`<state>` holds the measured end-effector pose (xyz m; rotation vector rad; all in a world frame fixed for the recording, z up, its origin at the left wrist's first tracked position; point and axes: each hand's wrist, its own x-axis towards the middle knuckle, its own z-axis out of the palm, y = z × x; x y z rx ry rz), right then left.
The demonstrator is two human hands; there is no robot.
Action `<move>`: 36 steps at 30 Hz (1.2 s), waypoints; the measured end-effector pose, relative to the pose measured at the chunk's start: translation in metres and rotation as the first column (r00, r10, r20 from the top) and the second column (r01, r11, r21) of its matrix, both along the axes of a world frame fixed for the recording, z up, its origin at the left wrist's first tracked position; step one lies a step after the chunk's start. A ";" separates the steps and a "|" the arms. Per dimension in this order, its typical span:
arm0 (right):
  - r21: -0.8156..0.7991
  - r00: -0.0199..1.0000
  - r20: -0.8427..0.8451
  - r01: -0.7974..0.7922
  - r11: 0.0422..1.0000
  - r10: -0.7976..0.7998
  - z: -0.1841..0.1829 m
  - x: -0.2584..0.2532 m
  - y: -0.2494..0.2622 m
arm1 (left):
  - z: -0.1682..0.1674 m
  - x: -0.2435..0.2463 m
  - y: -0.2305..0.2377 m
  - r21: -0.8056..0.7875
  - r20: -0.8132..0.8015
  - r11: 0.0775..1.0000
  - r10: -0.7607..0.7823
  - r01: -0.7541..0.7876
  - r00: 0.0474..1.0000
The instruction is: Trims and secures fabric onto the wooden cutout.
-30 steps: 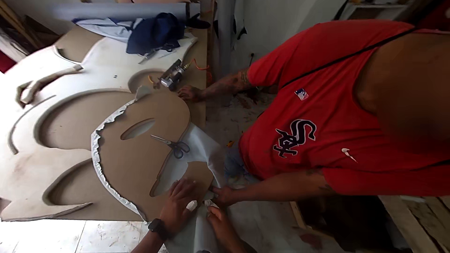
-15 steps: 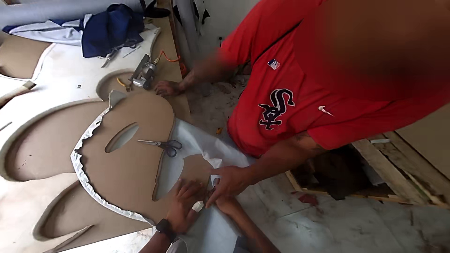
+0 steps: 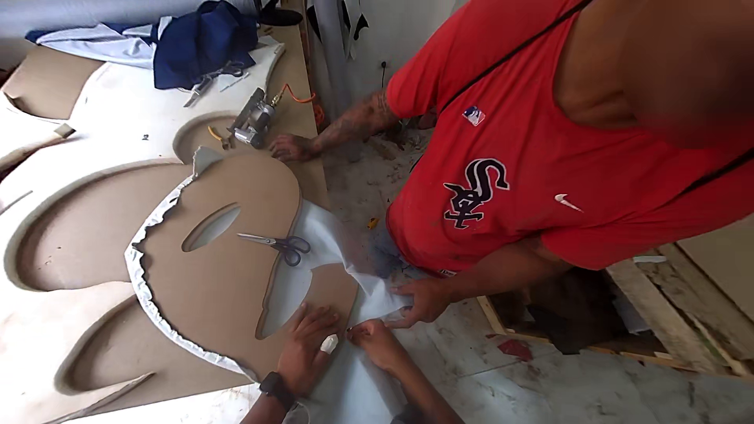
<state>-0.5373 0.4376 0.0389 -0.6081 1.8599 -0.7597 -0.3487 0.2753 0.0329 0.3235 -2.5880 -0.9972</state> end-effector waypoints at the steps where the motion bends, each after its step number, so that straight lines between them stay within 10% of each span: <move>1: -0.010 1.000 0.008 -0.011 1.000 0.011 -0.002 -0.006 0.001 | 0.000 -0.004 -0.002 0.008 -0.010 1.000 0.000 0.000 1.000; 10: -0.106 0.843 0.349 0.469 0.877 -0.409 -0.006 -0.001 -0.008 | 0.003 -0.001 0.000 0.070 -0.008 0.997 0.038 -0.038 0.999; 20: -0.129 0.979 0.124 0.177 0.976 -0.162 -0.002 -0.023 0.000 | 0.021 -0.006 -0.004 0.355 -0.058 0.915 0.228 -0.194 0.972; 25: 0.168 0.980 0.093 -0.190 0.967 0.177 0.007 -0.018 -0.013 | 0.013 -0.011 0.005 0.120 0.085 0.963 0.233 -0.242 0.969; 31: -0.057 0.992 0.108 0.072 0.996 -0.066 0.004 -0.005 -0.011 | 0.004 -0.010 0.016 0.020 0.088 0.963 0.268 -0.270 0.959; 36: 0.200 1.000 0.021 -0.005 0.980 0.001 0.011 -0.020 -0.018 | 0.004 -0.010 0.016 0.015 0.086 0.959 0.281 -0.283 0.956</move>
